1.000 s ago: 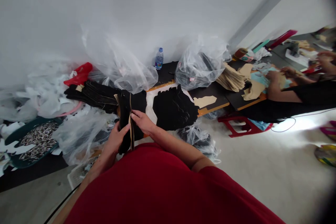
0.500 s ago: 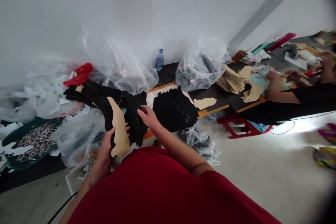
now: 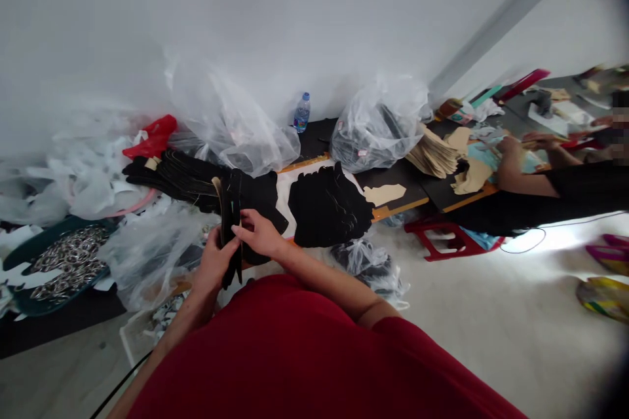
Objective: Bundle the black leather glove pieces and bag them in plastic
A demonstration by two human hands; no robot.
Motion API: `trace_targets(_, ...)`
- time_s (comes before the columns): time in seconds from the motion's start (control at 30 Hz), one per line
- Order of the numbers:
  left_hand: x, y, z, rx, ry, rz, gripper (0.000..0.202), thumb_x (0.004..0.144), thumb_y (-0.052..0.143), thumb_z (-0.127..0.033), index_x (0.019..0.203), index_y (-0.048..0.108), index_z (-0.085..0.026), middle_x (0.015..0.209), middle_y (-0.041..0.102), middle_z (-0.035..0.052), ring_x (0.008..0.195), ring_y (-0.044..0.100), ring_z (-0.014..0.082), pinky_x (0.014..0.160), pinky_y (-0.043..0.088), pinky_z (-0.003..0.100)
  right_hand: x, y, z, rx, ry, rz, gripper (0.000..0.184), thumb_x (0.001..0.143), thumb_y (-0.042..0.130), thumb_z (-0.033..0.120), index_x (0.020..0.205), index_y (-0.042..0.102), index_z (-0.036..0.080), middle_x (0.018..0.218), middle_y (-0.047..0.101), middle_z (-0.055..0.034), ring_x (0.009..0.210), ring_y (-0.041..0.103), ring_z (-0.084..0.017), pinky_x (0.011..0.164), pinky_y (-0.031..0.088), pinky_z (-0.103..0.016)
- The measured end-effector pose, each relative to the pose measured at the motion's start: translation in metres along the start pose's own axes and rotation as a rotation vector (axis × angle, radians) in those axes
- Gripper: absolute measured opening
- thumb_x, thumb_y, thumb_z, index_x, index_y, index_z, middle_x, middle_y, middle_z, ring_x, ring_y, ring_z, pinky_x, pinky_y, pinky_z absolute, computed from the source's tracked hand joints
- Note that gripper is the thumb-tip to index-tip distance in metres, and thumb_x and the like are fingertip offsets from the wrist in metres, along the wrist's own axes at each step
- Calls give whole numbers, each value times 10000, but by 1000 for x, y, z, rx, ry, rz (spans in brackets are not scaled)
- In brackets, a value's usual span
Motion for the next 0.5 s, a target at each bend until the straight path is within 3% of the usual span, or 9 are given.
trace_targets(0.07, -1, 5, 1, -28, -23, 39, 727, 663, 959, -533, 1258, 710, -199, 1075, 783, 63, 917, 735, 239, 786, 592, 328, -2, -15, 0, -133, -11, -61, 290, 1072, 611, 319, 1331, 674, 206, 1165, 787, -69, 1069, 762, -213, 1027, 594, -369)
trace_targets(0.13, -2, 8, 5, -102, -74, 70, 706, 708, 943, -539, 1289, 717, -207, 1127, 795, 77, 897, 743, 222, 764, 596, 314, -1, -46, -1, -285, -21, -163, 278, 1072, 558, 245, 1312, 694, 213, 1211, 788, -78, 1126, 752, -226, 1068, 573, -375)
trace_targets(0.27, -1, 14, 17, -221, -211, 127, 588, 873, 830, -550, 1345, 745, -209, 1249, 804, 125, 904, 772, 211, 763, 635, 310, -2, -134, -28, -484, 155, -351, 356, 1070, 540, 206, 1397, 681, 214, 1341, 769, -106, 1265, 728, -241, 1133, 546, -363)
trace_targets(0.37, 4, 25, 22, -345, -328, 173, 623, 1005, 582, -696, 1210, 796, -147, 1264, 802, 182, 921, 786, 249, 726, 666, 345, -12, -191, -54, -565, 337, -439, 417, 1039, 541, 150, 1439, 658, 155, 1409, 732, -178, 1332, 703, -294, 1184, 519, -439)
trace_targets(0.43, 7, 32, 16, -461, -314, 212, 724, 1030, 449, -766, 1162, 805, -150, 1341, 780, 190, 1047, 788, 296, 754, 689, 383, -17, -207, -63, -594, 378, -472, 467, 1008, 580, 139, 1470, 630, 91, 1484, 667, -257, 1407, 648, -356, 1228, 474, -531)
trace_targets(0.5, 6, 39, 6, -517, -265, 260, 749, 1025, 428, -793, 1196, 800, -166, 1394, 764, 176, 1158, 771, 332, 793, 700, 410, -17, -195, -61, -561, 325, -453, 472, 1004, 605, 156, 1473, 628, 103, 1523, 641, -250, 1411, 640, -341, 1248, 460, -536)
Point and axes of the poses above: each hand's wrist, its own x-axis towards the middle knuckle, its own y-axis out of the palm, z = x × y, the point moved 8 cm from there along x, towards the middle knuckle
